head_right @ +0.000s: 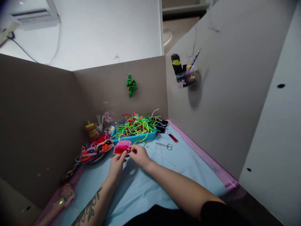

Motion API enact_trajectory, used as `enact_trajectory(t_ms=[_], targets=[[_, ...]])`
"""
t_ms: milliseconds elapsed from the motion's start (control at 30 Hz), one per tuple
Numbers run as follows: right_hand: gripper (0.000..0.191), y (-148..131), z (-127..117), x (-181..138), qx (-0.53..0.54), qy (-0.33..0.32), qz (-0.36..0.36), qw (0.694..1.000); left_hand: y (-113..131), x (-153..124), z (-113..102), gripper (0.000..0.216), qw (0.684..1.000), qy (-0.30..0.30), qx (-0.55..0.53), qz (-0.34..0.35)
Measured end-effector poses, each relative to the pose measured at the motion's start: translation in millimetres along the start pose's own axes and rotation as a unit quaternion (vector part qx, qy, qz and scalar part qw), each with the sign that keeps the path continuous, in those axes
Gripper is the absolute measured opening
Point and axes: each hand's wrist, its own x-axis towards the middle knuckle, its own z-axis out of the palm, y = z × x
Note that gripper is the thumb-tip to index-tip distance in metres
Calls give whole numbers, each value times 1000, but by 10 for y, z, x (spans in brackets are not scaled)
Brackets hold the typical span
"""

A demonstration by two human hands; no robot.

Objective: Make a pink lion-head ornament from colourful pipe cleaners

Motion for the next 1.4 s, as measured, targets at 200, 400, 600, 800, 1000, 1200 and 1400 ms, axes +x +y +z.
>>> enact_trajectory(t_ms=[200, 400, 600, 800, 1000, 1200, 1400], targets=[[11, 3, 24, -21, 16, 3, 8, 1000, -1, 0, -7, 43, 1000, -14, -16, 1], [10, -16, 12, -50, 36, 14, -21, 999, 10, 5, 6, 44, 997, -22, -56, -40], [14, -5, -28, -74, -54, -16, -121, 991, 41, -13, 27, 46, 984, -24, -138, -112], [21, 83, -26, -103, -132, -61, -180, 973, 18, -2, 12, 39, 968, -33, -208, -135], [23, 78, -26, -108, -193, -65, -207, 957, 43, -12, 21, 39, 971, -19, -187, -146], [19, 32, -28, -103, -174, -56, -181, 966, 60, -25, 47, 39, 978, -11, -163, -132], [16, 61, -9, -109, -155, -46, -161, 974, 8, -6, 10, 40, 968, -46, -196, -149]])
